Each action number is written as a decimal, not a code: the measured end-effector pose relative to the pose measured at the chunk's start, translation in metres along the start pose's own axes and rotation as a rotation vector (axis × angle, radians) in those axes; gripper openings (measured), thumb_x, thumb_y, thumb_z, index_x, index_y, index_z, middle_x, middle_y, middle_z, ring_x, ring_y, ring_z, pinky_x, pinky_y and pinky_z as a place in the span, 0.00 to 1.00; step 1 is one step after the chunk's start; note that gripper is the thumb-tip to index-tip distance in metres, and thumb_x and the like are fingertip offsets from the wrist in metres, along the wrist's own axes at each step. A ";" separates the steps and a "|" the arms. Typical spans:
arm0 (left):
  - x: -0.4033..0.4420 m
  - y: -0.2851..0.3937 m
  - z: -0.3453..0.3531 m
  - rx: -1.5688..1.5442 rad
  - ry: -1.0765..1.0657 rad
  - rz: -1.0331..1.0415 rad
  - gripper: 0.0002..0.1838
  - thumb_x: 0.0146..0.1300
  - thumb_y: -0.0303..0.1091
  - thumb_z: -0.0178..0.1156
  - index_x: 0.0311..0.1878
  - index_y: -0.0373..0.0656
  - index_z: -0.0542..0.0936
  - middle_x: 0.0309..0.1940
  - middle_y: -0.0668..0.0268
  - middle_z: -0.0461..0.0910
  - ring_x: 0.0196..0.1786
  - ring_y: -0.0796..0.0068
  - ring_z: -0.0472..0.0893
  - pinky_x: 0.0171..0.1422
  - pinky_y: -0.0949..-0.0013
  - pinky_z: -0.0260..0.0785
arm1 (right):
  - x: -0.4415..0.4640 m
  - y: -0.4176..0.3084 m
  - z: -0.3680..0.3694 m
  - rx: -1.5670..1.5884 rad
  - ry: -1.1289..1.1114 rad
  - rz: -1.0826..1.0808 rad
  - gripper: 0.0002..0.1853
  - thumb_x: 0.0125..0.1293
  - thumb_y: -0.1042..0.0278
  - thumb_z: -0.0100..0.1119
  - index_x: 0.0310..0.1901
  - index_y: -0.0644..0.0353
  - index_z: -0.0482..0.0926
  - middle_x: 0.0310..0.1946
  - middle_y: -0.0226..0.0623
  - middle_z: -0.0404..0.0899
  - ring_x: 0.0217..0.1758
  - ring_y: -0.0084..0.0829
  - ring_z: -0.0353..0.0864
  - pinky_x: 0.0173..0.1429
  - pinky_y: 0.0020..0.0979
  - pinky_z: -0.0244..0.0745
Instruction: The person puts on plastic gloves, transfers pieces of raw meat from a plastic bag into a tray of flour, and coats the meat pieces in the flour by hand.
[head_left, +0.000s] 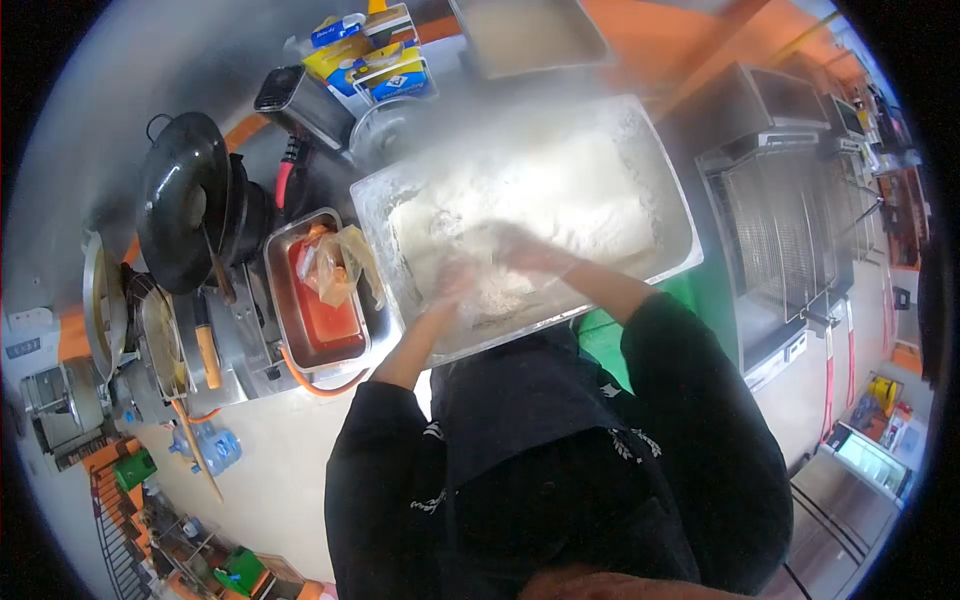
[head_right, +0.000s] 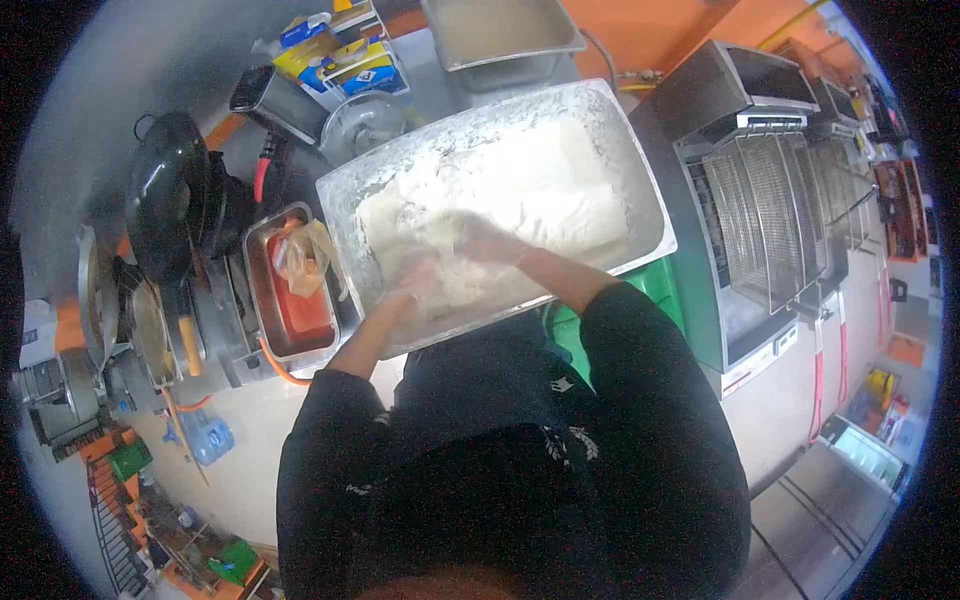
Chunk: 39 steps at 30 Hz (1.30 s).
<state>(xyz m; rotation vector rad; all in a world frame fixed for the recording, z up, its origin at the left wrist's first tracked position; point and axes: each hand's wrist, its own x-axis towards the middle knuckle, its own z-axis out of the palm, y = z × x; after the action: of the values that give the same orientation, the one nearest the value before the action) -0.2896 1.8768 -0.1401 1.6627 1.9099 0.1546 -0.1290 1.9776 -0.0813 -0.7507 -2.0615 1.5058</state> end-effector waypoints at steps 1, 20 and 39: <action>0.011 -0.021 0.006 -0.088 0.081 -0.039 0.17 0.64 0.45 0.47 0.38 0.41 0.78 0.42 0.50 0.78 0.48 0.57 0.77 0.55 0.53 0.67 | 0.027 -0.004 -0.027 -0.264 -0.199 0.293 0.15 0.58 0.70 0.58 0.46 0.64 0.79 0.41 0.44 0.80 0.46 0.36 0.78 0.53 0.34 0.72; 0.103 0.000 -0.049 -1.443 0.156 -0.490 0.36 0.67 0.60 0.43 0.66 0.37 0.65 0.64 0.56 0.66 0.64 0.62 0.66 0.65 0.59 0.61 | 0.090 0.062 -0.065 -0.388 0.041 0.108 0.18 0.64 0.65 0.52 0.55 0.54 0.75 0.46 0.40 0.77 0.44 0.32 0.77 0.51 0.34 0.73; 0.038 -0.060 -0.038 -0.524 0.272 -0.207 0.37 0.67 0.60 0.40 0.68 0.39 0.62 0.65 0.55 0.63 0.67 0.61 0.63 0.72 0.59 0.50 | 0.038 0.011 0.053 -0.378 -0.435 -0.171 0.33 0.68 0.44 0.47 0.69 0.55 0.60 0.71 0.39 0.53 0.72 0.39 0.54 0.69 0.48 0.62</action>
<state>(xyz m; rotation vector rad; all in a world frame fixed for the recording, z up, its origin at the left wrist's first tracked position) -0.3624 1.9105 -0.1502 1.1307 1.9964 0.7601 -0.1902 1.9695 -0.1049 -0.3774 -2.7073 1.2811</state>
